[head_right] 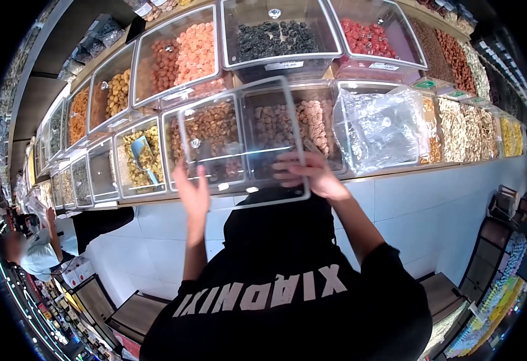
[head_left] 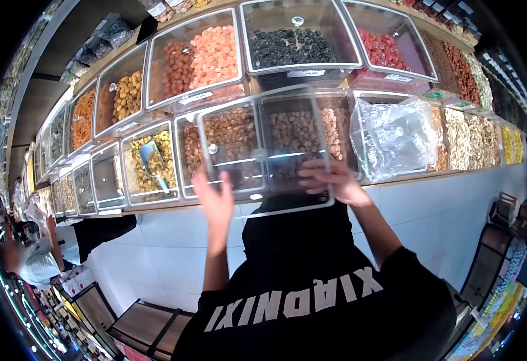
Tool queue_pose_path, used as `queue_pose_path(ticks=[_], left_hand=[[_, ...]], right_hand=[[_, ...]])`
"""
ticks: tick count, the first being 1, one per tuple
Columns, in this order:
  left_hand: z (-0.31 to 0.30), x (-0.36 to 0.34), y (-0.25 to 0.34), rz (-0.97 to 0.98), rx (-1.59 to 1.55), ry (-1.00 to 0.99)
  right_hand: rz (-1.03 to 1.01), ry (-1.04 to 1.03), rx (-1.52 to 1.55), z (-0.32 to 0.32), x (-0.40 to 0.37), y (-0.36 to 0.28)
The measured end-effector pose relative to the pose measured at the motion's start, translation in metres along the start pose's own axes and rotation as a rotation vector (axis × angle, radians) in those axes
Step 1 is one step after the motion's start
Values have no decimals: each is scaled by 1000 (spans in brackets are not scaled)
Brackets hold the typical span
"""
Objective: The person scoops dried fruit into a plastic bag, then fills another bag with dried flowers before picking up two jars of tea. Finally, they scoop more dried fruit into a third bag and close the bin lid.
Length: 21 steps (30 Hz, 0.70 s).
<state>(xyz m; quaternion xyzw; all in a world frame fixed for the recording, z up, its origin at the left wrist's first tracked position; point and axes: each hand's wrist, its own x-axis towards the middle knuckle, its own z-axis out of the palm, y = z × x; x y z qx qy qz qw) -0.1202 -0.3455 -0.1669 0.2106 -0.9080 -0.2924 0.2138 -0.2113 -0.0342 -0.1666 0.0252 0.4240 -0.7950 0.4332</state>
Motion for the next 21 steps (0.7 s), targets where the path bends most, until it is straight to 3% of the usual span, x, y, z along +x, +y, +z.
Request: queue_pose_path(ticks=[2,4,9,12,17,20,21], left_hand=[[30,2,44,271,135,-39],[66,1,75,316,-194,-196],[116,-2,141,107,-293,-671],[149,4,127,338,-275,-414],[165,10,132,179,-272,-417],[163,15,138,141,-152,-516],[168,15,132,173,-51,-524]], right_hand=[[-67,79,-87,-26,-29,-20],[-144,115,-189,-52,-42,-30],[-126,229,-153,-83,-45,-38],[-105,201,-39,-97,-36,-30],[-104,152,-22,-117,-21,-27],[-147,98,-53,-130,-8,-23],[-120,131,-214,-128,-8,-26]])
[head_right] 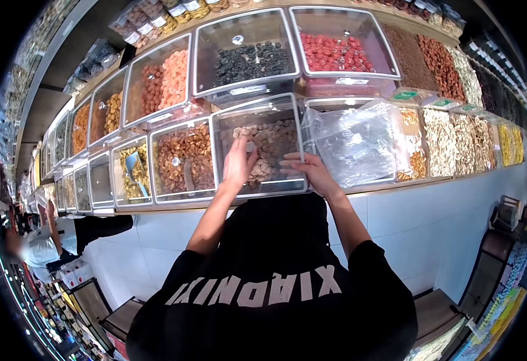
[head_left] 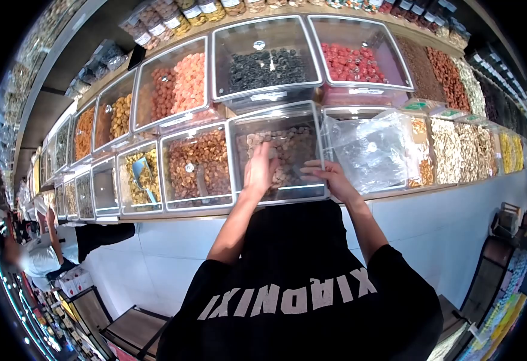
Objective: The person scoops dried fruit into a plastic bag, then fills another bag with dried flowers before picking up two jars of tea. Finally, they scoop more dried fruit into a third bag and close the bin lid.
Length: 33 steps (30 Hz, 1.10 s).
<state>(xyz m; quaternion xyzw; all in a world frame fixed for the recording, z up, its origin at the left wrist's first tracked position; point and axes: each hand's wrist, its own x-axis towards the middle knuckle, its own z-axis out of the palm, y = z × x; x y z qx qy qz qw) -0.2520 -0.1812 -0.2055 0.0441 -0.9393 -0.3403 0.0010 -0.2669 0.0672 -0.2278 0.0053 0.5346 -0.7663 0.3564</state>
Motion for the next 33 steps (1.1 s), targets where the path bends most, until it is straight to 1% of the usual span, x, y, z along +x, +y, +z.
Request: queue_pose_path(ticks=[1,2,5,6,9,12,15,18,21,22,25,28,30,31,33], left_hand=[[-1,0,0,45,79,42],[-3,0,-3,28,87,31],[-5,-3,-25,-19,77,44],[-5,-4,-29,-27,74,52],[-4,-7,-37,3,97,43],[2,-2,-31,2,98,10],[11,2,-16,-11,64,-17],[22,5,-9,-34,64,-30],[30,11,4,-30,43,-34],[36,12,5,-27,47,-23],[39,14,3,-13,33,-31],[37,13,4,-7,31,-37],[36,14,6,-3,46,-12],[38,14,4,-17,52,-35],[40,14,-1,-43,65,-85]], right_hand=[[23,24,-164,4,-2,-7],[49,47,-327,4,-3,-12],[-195,230,-1172,-3,-2,-16],[-162,330,-1061,-1,-11,-27],[-469,346,-1233,-22,-12,-23],[-532,314,-1611,-26,-15,-25],[-467,404,-1623,-51,-7,-1],[-435,517,-1687,-85,-6,1],[-498,516,-1534,-105,-8,-5],[-516,520,-1548,-106,-9,-4],[-497,555,-1572,-101,-7,-1],[-538,602,-1496,-85,-10,-6],[-599,580,-1494,-66,-12,-9],[-629,570,-1494,-54,-12,-10],[-599,479,-1502,-30,-10,-4]])
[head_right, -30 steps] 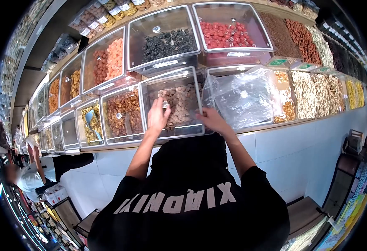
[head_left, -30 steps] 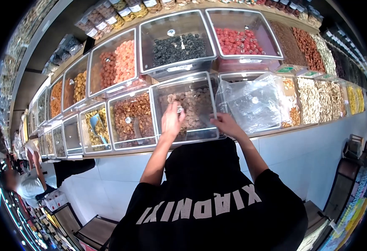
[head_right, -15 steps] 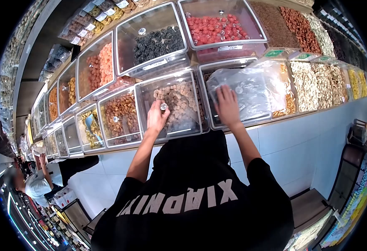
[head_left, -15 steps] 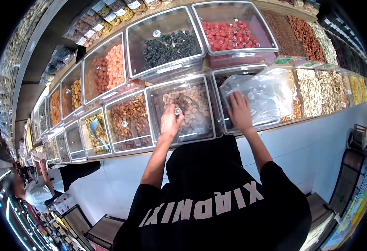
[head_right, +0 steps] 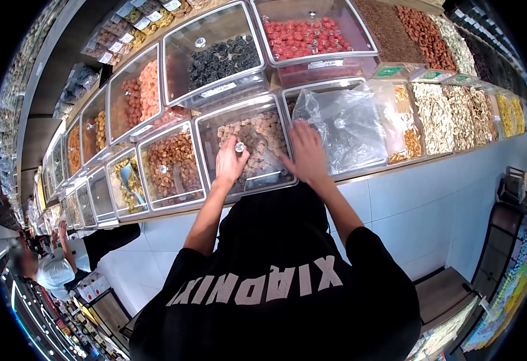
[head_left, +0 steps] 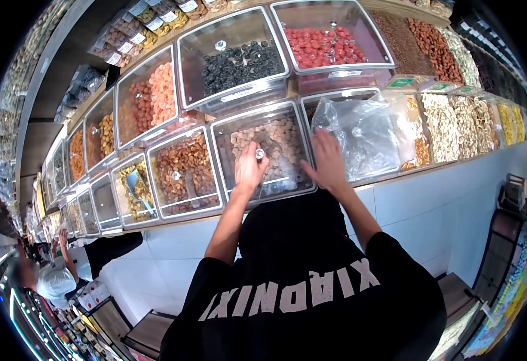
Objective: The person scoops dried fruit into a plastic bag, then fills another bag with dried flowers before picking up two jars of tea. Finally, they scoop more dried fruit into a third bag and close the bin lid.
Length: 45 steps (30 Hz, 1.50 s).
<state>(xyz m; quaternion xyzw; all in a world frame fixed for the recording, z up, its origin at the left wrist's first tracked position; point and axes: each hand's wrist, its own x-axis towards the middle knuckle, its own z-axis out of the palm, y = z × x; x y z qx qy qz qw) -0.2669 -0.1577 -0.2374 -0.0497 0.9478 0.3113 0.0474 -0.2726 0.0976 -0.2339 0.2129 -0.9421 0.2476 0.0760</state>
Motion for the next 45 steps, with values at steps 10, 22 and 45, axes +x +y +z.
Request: queue_pose_path(ticks=[10,22,45], left_hand=[[7,-61,-36,93,405,109],[4,-63,-44,164,354,177],[66,-118,96,369,-334,-13]], right_hand=[[-95,-172,-123,45,-4,-38],[143,102,-60,37,-28,-68],[574,133,328,-42,-201,16]])
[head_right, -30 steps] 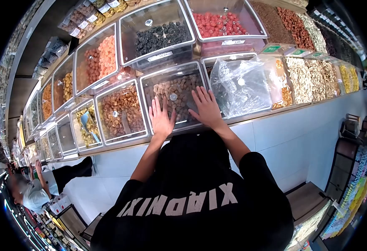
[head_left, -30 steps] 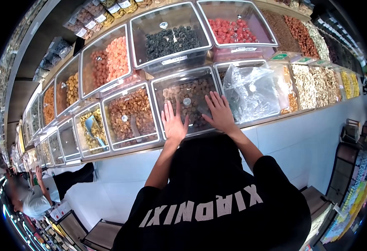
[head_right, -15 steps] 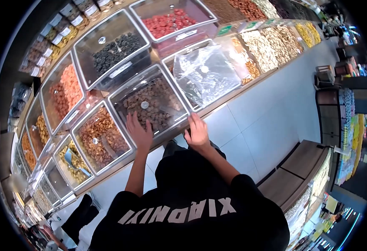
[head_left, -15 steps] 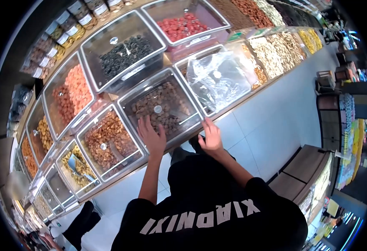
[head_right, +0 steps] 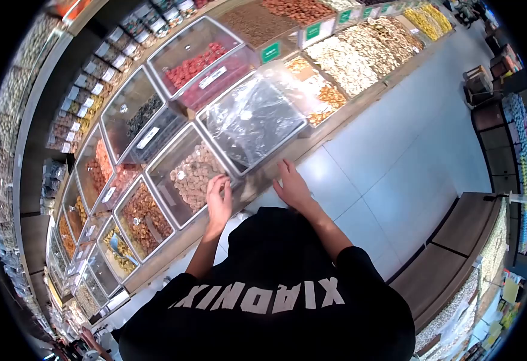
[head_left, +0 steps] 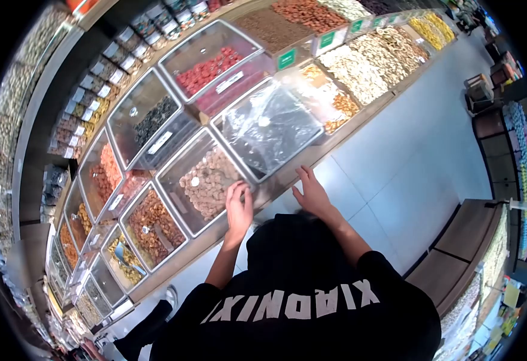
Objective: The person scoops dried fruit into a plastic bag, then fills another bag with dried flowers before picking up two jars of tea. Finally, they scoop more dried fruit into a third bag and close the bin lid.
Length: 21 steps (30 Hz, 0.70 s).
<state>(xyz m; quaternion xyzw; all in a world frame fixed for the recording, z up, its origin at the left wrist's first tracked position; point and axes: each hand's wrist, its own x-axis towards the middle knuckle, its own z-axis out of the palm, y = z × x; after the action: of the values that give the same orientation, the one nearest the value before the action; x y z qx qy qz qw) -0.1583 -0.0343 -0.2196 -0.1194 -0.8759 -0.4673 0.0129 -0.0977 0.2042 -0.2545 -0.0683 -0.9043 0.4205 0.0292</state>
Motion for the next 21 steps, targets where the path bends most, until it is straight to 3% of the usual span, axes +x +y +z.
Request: queue_pose_path(ticks=[5,8,11,17,21], left_hand=[[63,36,44,102,129,-37],[95,65,57,183,558,-50],[112,78,19,-49,727,-187],[96,79,4,-209,806,-122],[101,77,37,17,694,-15]], right_hand=[[132,12,-188,-63,-28,78],[328,-103,-293,-102,-73,135],[520,-223,-365,-122,-121,174],[750,-190,-260,-131,-171,196],[742,-178,-238,-133,-162,205]])
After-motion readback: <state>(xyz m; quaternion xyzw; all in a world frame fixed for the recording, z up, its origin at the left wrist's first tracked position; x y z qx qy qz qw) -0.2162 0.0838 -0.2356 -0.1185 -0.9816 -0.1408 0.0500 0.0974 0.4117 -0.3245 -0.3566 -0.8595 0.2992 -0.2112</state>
